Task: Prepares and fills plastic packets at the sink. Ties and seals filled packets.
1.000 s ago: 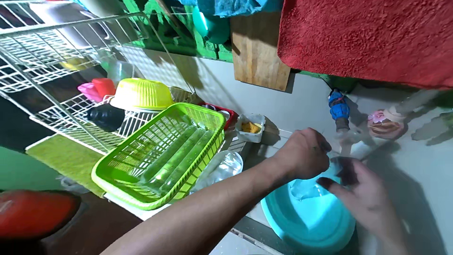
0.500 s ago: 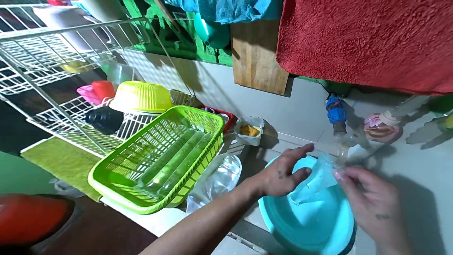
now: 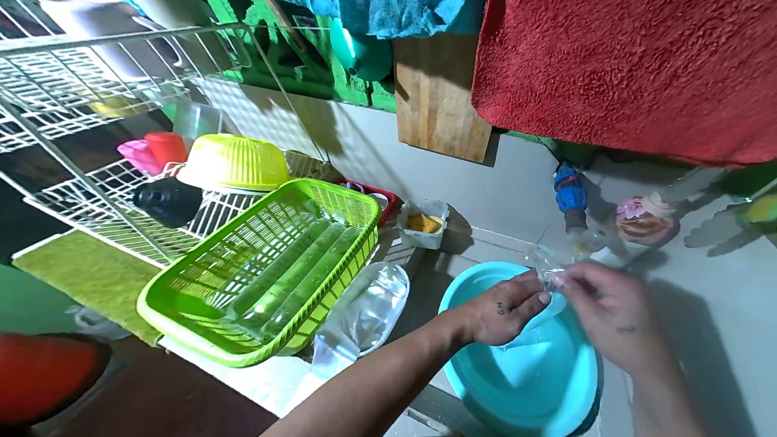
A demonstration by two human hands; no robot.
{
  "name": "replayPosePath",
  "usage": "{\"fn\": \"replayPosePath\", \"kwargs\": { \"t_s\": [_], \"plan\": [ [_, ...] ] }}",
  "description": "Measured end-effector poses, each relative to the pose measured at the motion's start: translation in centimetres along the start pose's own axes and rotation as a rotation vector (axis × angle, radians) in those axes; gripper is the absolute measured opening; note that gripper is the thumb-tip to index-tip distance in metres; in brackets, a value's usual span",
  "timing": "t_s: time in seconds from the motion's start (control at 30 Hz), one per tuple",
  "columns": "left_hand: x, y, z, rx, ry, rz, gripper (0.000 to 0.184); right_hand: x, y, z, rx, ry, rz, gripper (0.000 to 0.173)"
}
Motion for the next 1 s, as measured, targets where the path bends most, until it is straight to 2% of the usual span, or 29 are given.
{"fn": "replayPosePath", "kwargs": {
  "t_s": [0.3, 0.47, 0.53, 0.6, 0.67, 0.73, 0.8, 0.87, 0.93, 0.97, 1.0],
  "plan": [
    [0.8, 1.0, 0.7, -0.02, -0.039, 0.097, 0.034, 0.9, 3.0, -0.5, -0.009, -0.143, -0.256, 0.016],
    [1.3, 0.4, 1.6, -0.066, 0.014, 0.147, 0.031, 0.7, 2.5, -0.6, 0.021, -0.08, -0.227, 0.013],
    [1.2, -0.2, 2.7, -0.071, 0.026, 0.187, 0.029, -0.2, 1.5, -0.7, 0.009, 0.042, -0.095, 0.01],
    [0.9, -0.9, 4.6, -0.067, 0.02, 0.177, 0.029, -1.4, -0.5, -0.3, -0.037, 0.215, 0.074, 0.026],
    [0.0, -1.7, 7.1, -0.067, -0.004, 0.162, 0.03, -1.2, -3.1, 0.8, -0.063, 0.447, 0.144, 0.044],
    [-1.0, -2.1, 9.7, -0.045, -0.028, 0.134, 0.03, 1.2, -5.4, 1.2, -0.137, 0.74, -0.001, 0.047],
    [-1.6, -2.2, 11.9, -0.022, -0.008, 0.084, 0.03, 3.9, -6.6, 0.5, -0.165, 0.862, -0.133, 0.037],
    [-2.6, -2.1, 13.3, -0.037, 0.09, 0.095, 0.026, 4.8, -6.3, -0.5, -0.008, 0.65, -0.074, 0.042],
    [-4.0, -1.9, 13.5, -0.165, 0.127, 0.174, 0.02, 4.6, -5.3, -2.0, 0.188, 0.231, 0.041, 0.069],
    [-4.5, -1.9, 13.4, -0.235, 0.099, 0.225, 0.02, 4.7, -5.2, -2.6, 0.244, 0.152, 0.072, 0.079],
    [-4.9, -2.0, 13.3, -0.281, 0.053, 0.263, 0.022, 4.9, -5.4, -2.9, 0.252, 0.189, 0.071, 0.081]
  ]
}}
Point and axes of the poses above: each hand's wrist, its own y-axis towards the middle knuckle, its own x-axis out of the palm, z = x × y, the point moved 6 cm from there along y, towards the middle knuckle, and after that the axes turned 9 degrees about -x, right-handed, at the moved point
